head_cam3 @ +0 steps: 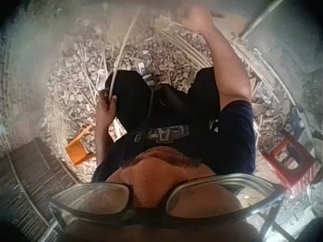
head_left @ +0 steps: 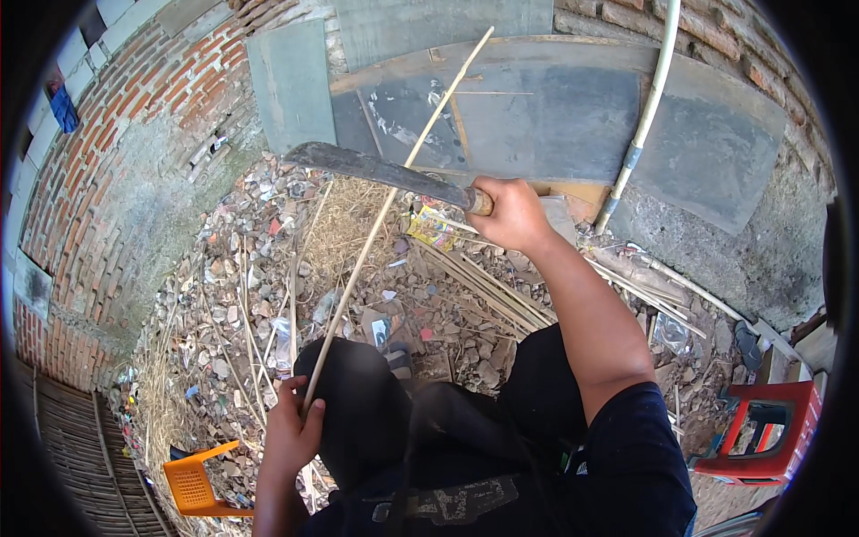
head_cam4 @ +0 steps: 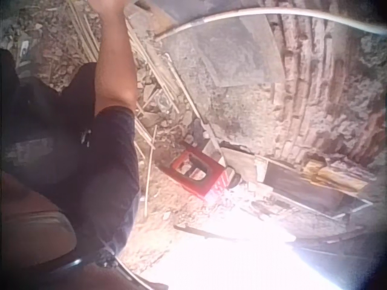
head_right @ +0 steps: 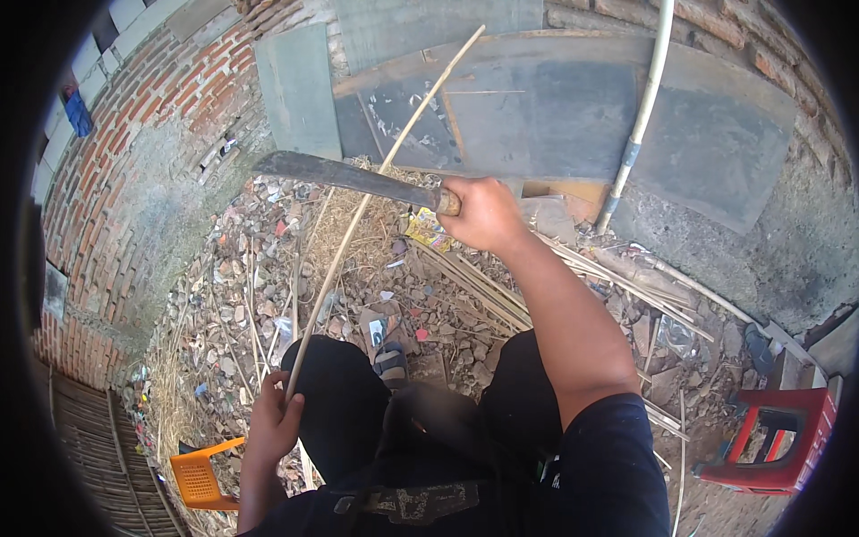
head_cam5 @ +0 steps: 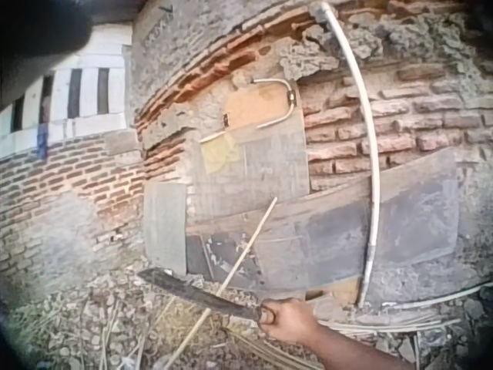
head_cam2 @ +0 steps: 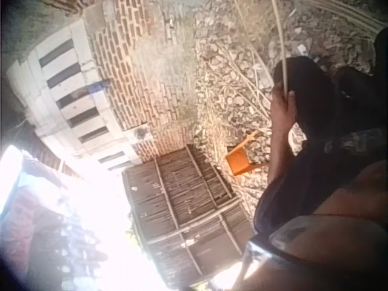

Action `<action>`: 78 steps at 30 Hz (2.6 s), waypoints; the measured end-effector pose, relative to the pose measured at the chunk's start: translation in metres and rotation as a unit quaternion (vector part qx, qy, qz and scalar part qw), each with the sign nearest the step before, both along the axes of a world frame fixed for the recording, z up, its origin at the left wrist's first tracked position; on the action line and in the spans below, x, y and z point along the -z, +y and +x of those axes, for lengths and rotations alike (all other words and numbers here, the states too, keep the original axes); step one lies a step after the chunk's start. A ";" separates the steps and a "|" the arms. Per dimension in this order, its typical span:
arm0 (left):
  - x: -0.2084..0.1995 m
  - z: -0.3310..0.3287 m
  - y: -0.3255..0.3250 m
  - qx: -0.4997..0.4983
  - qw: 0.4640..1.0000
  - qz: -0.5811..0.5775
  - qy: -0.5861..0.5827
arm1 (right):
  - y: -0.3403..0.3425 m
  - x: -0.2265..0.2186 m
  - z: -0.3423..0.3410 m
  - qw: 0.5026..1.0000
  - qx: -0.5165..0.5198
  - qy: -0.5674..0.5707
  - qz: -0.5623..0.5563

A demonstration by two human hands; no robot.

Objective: The person holds a bamboo stick with one hand and repeatedly shaves another bamboo stick with a knife.

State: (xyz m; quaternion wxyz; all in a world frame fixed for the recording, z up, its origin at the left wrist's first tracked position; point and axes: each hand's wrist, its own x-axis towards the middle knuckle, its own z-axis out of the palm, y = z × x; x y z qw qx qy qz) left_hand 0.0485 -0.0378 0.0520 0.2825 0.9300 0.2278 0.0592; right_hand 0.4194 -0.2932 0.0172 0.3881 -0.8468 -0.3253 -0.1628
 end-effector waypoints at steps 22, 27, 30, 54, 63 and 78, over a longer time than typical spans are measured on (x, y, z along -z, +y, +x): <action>0.070 -0.132 0.023 -0.097 0.995 -0.002 0.024 | 0.027 -0.005 -0.028 0.970 -0.163 0.009 -0.182; 0.058 -0.099 0.013 -0.078 0.987 -0.134 -0.032 | 0.024 -0.006 -0.031 0.975 -0.152 0.006 -0.164; 0.054 -0.084 0.009 -0.060 0.995 -0.079 -0.027 | 0.025 -0.006 -0.031 0.972 -0.149 0.005 -0.182; 0.073 -0.067 -0.006 -0.028 0.986 0.165 -0.028 | 0.072 0.003 -0.064 0.913 -0.260 0.110 -0.293; 0.076 -0.066 -0.009 -0.046 0.984 0.170 -0.020 | 0.085 -0.006 -0.088 0.922 -0.238 0.073 -0.295; 0.076 -0.060 -0.010 -0.056 0.983 0.173 -0.017 | 0.090 -0.008 -0.076 0.934 -0.183 0.111 -0.287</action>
